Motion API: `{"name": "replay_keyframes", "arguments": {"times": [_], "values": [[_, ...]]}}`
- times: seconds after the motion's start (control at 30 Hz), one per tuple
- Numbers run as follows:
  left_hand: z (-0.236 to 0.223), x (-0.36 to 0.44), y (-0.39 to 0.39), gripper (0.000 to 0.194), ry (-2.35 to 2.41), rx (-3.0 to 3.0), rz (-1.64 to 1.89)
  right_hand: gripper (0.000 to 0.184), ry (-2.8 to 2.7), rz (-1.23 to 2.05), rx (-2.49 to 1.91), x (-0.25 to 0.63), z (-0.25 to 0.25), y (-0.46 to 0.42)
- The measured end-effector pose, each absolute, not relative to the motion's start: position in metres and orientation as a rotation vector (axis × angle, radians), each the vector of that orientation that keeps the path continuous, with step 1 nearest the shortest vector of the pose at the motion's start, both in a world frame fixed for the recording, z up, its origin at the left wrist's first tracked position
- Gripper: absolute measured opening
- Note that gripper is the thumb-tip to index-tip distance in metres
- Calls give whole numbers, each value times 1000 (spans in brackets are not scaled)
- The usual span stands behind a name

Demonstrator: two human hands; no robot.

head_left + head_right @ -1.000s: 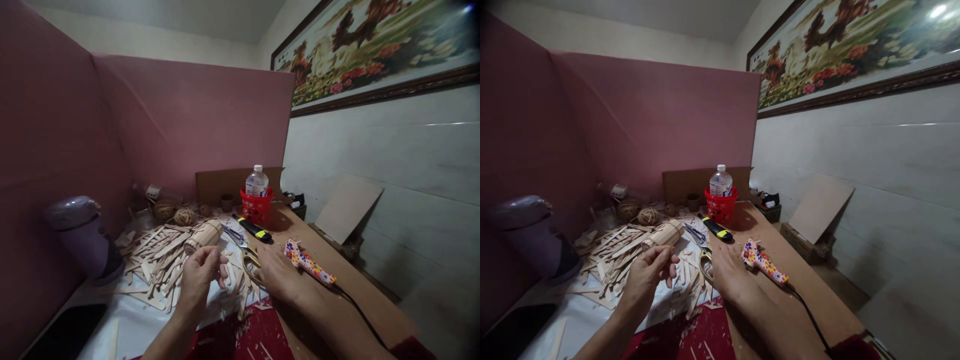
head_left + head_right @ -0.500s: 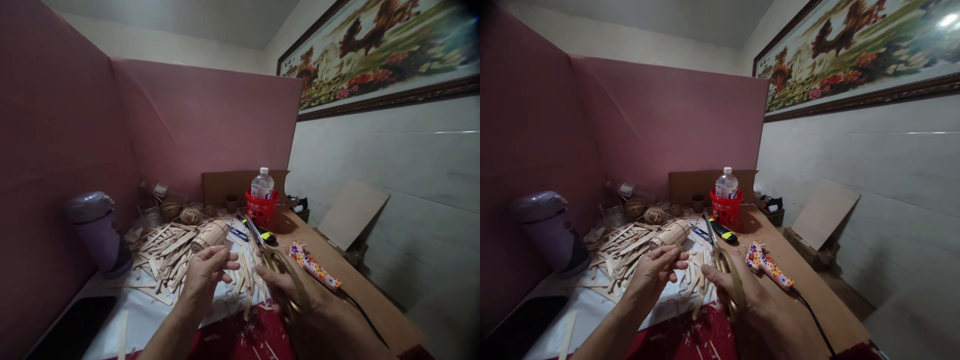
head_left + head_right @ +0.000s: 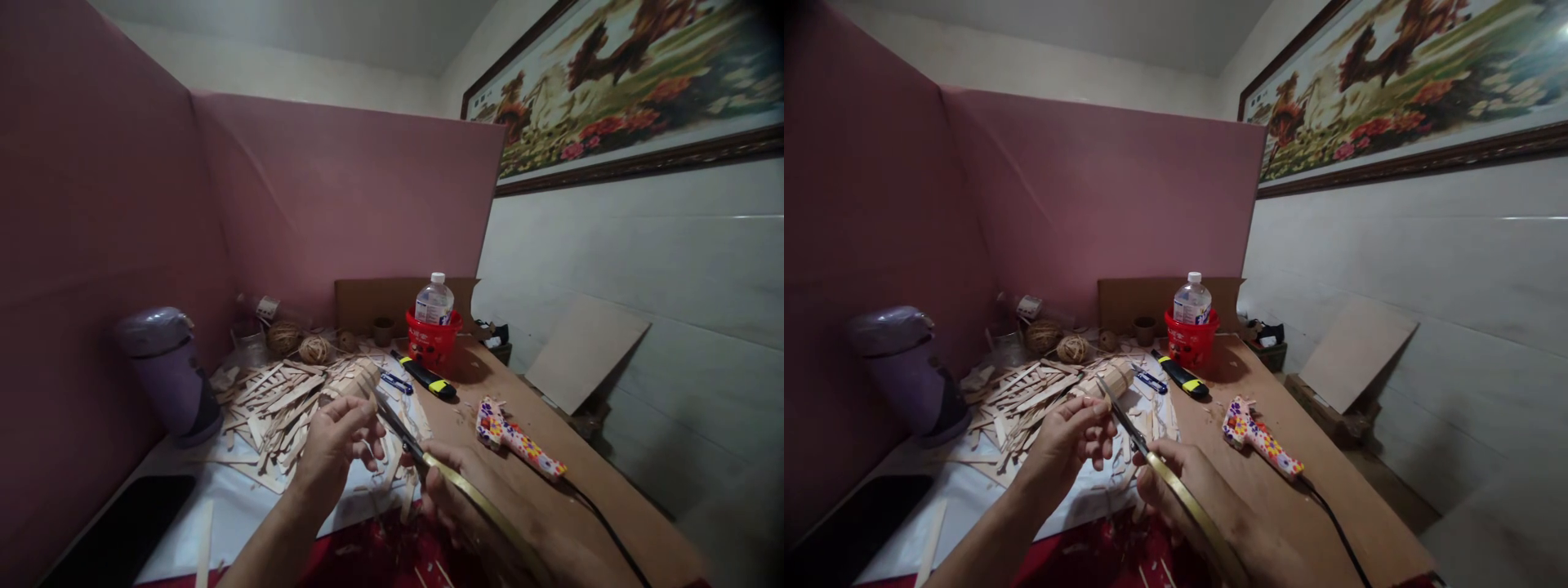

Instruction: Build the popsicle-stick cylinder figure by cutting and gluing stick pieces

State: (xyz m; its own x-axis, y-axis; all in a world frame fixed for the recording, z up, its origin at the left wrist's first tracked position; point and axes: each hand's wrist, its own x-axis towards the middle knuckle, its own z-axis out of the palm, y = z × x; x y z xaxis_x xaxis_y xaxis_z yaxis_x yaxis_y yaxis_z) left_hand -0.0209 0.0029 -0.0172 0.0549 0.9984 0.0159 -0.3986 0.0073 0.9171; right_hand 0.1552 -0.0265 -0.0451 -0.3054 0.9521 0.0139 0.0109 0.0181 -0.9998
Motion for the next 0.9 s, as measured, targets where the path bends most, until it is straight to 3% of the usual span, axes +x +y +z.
{"name": "replay_keyframes", "arguments": {"times": [0.17, 0.9], "values": [[-18, -22, 3, 27, 872, 984, 1336, 67, -1470, 1535, -996, 152, -38, -29], [-24, -27, 6, 26, 887, 1103, 1307, 70, -1524, 1501, -984, 145, -44, -27]]}}
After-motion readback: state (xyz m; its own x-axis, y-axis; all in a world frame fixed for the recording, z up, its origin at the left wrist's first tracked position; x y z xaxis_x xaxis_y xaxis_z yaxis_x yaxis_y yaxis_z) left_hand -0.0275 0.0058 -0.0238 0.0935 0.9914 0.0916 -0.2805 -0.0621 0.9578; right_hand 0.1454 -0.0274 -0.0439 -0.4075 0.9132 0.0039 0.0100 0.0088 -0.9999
